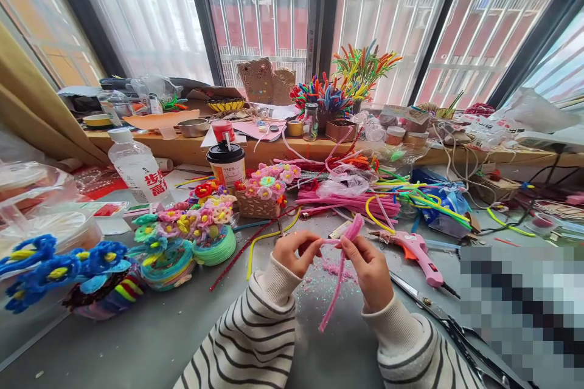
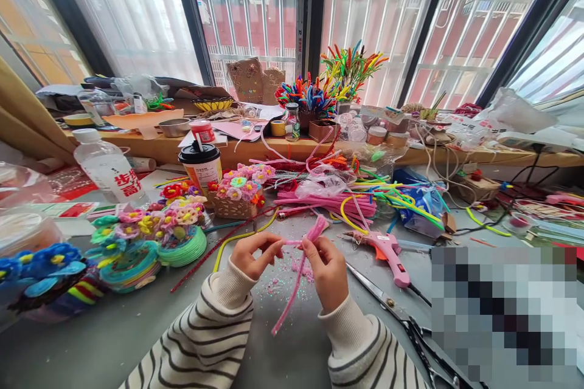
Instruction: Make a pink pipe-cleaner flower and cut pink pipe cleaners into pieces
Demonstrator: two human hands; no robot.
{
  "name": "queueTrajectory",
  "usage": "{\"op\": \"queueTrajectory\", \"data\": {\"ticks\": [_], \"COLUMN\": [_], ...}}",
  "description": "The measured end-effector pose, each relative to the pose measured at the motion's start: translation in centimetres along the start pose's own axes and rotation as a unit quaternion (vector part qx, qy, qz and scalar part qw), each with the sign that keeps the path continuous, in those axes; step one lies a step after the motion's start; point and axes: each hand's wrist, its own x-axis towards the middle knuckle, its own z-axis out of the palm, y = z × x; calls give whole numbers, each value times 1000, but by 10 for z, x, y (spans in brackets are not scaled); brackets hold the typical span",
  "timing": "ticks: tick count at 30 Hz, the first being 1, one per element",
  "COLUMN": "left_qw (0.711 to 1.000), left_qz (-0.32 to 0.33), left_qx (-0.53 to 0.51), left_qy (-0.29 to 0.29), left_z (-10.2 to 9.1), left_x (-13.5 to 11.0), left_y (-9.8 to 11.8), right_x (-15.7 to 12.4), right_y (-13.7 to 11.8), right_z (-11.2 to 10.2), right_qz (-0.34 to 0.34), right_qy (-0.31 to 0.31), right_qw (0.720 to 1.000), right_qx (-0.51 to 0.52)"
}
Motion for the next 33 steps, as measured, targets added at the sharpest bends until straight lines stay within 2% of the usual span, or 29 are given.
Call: {"op": "queueTrajectory", "data": {"ticks": [2,5,7,9,11,15,17,19,22,27,33], "left_qw": [999,990,974,963,969,970,965,965,971,981,968], "left_qz": [-1,-29,-57,-57,-47,-124,-143,-141,-130,-128,-143], "left_qx": [6,-12,-39,-55,-69,-161,-182,-175,-146,-117,-155], "left_qy": [-36,-137,-215,-257,-231,-131,-125,-136,-134,-88,-139], "left_z": [1,2,3,2,-1,-6,-7,-6,-4,-3,-1], "left_x": [0,-1,-1,-1,1,5,5,4,3,4,3], "left_y": [0,-2,-5,-9,-11,-11,-10,-8,-7,-7,-10], "right_x": [1,2,2,4,5,2,-1,-5,-7,-6,-6], "right_y": [1,5,8,10,10,4,1,-1,-2,-2,0], "right_z": [-1,-1,-1,-1,-1,-1,1,4,6,5,4], "right_qz": [5,24,55,82,87,60,32,5,-13,-21,-22], "right_qy": [33,55,30,-7,-43,-157,-206,-229,-233,-218,-219], "right_qw": [999,997,996,993,992,986,978,972,969,972,971], "right_qx": [9,44,70,84,78,16,-25,-58,-82,-91,-89]}}
